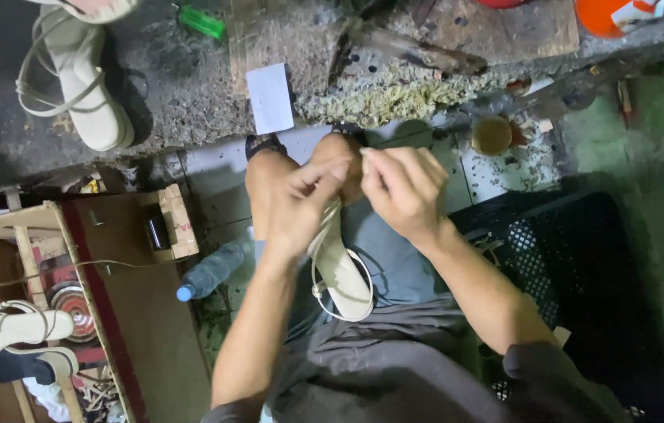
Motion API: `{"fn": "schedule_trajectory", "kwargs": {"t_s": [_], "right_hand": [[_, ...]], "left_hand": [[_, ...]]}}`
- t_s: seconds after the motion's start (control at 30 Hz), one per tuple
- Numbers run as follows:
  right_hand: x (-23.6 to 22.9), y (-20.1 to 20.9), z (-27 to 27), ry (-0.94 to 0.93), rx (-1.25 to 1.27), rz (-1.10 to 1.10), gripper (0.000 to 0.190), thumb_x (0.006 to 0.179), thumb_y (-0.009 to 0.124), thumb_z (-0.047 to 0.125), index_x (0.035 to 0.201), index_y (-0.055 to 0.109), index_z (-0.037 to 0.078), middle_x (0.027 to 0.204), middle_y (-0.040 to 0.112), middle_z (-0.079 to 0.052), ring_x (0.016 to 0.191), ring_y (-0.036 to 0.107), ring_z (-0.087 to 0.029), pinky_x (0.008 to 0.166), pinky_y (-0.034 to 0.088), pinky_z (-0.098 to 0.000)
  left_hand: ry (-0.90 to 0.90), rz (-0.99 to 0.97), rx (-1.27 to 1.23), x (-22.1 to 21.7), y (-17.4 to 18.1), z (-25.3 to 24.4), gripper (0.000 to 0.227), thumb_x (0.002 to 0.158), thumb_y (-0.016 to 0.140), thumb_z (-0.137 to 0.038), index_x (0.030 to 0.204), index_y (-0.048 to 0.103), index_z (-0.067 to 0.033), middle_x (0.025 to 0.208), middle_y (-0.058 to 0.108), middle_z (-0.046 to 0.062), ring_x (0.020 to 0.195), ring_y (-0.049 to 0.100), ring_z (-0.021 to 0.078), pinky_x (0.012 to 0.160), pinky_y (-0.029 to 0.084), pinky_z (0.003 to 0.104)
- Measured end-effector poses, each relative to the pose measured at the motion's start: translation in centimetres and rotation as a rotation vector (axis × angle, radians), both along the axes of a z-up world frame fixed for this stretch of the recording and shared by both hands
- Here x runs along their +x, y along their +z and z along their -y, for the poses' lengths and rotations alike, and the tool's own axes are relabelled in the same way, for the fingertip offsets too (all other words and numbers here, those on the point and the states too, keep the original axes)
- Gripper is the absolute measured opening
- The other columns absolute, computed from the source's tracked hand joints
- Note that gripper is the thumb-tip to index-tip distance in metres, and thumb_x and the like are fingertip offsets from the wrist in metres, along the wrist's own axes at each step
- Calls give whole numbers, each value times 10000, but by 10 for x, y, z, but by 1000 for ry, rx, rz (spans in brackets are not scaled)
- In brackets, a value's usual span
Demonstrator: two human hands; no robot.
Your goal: Assembling sandal straps by applying adhesive and pressing them into the sole using hands and a small hammer.
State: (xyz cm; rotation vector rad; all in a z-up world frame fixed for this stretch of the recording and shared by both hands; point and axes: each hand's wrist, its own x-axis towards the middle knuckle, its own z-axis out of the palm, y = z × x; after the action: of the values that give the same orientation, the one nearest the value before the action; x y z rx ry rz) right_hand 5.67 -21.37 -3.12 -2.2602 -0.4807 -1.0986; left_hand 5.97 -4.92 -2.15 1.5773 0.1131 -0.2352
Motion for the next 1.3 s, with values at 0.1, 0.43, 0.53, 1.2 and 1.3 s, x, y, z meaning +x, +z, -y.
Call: {"fn": "schedule_trajectory", "kwargs": {"t_s": [0.1, 0.43, 0.53, 1.2, 1.3], "right_hand": [[-4, -4, -8, 26, -187, 105, 149, 845, 673, -16, 933, 759, 68, 777, 605, -27, 592, 576, -165, 548, 487, -297], [-19, 19, -10, 521, 1037, -966, 403, 902, 690, 42, 1283, 562, 10, 1009, 715, -142, 791, 663, -139, 725, 580, -292], [-19, 17, -9, 544, 1030, -995, 434, 877, 693, -23, 1289, 560, -4, 915, 711, -145, 743, 655, -137, 704, 570, -280], [-28, -1, 3, 456, 1120, -1027, 467, 818, 713, -56, 1257, 561, -7, 850, 690, -124, 636, 633, -117, 594, 560, -239], [-35, 1, 5, 459, 1134, -1049, 456, 828, 713, -40, 1254, 552, -12, 861, 678, -136, 637, 611, -125, 591, 540, -254]], "left_hand": [[107, -118, -283, -19, -12, 10, 198, 961, 676, -119, 1116, 755, -26, 879, 740, 117, 799, 679, 139, 763, 635, 315], [170, -224, -598, -50, -33, -9, 271, 986, 626, -142, 1175, 693, 41, 1042, 736, 182, 865, 683, 222, 724, 549, 296], [190, -211, -591, -53, -29, -9, 259, 978, 626, -123, 1159, 689, 50, 1027, 738, 185, 844, 684, 217, 706, 543, 287], [17, 146, 568, -30, 5, -19, 535, 1025, 565, -353, 1340, 566, 80, 1199, 632, 358, 1094, 632, 509, 944, 489, 564], [-122, 101, 775, -14, -45, -24, 611, 900, 653, -617, 1158, 706, -66, 1106, 643, 218, 927, 693, 464, 854, 544, 527]]}}
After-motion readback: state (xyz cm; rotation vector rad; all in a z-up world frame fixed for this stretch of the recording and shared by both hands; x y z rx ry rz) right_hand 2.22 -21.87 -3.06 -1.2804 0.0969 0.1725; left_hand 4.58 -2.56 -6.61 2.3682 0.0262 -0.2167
